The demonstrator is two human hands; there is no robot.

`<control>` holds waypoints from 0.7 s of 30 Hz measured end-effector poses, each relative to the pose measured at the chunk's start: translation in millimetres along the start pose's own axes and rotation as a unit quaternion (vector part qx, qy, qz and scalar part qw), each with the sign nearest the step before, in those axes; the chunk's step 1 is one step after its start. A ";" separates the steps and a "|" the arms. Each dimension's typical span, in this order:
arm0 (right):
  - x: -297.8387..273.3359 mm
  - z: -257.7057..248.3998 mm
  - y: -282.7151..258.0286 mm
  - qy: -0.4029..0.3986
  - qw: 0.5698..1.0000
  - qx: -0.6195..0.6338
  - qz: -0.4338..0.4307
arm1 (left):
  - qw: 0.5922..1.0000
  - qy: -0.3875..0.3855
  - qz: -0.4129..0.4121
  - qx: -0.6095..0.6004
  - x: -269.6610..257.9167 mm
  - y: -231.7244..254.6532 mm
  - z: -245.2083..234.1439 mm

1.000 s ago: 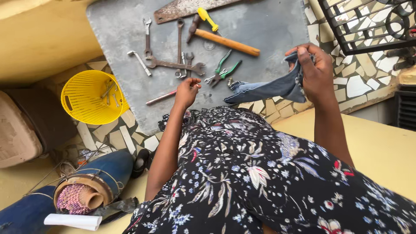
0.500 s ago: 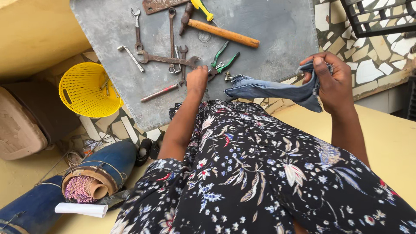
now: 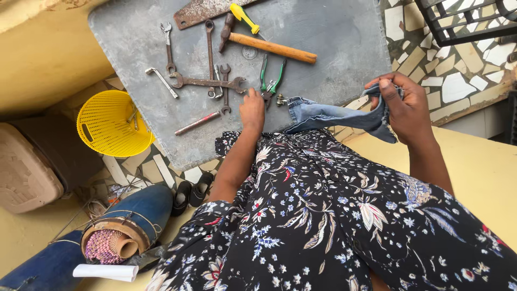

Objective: The person cleans various metal tools by hand using a piece of cloth.

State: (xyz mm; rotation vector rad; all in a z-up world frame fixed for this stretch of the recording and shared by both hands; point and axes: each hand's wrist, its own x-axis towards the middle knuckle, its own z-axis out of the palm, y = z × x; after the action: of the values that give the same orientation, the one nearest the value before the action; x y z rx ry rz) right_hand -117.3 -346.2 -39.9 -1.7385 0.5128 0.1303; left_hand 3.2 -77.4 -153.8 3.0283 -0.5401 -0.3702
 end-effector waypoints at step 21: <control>14.1 0.2 -0.5 -0.059 0.996 -0.032 -0.063 | 0.990 -0.116 -0.065 -0.055 3.1 -5.8 -35.1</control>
State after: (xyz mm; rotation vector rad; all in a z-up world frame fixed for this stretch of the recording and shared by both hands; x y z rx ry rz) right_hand -104.5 -349.6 -44.7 -1.8091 0.3152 0.1605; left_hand 16.4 -73.0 -120.9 2.9379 -0.3207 -0.7392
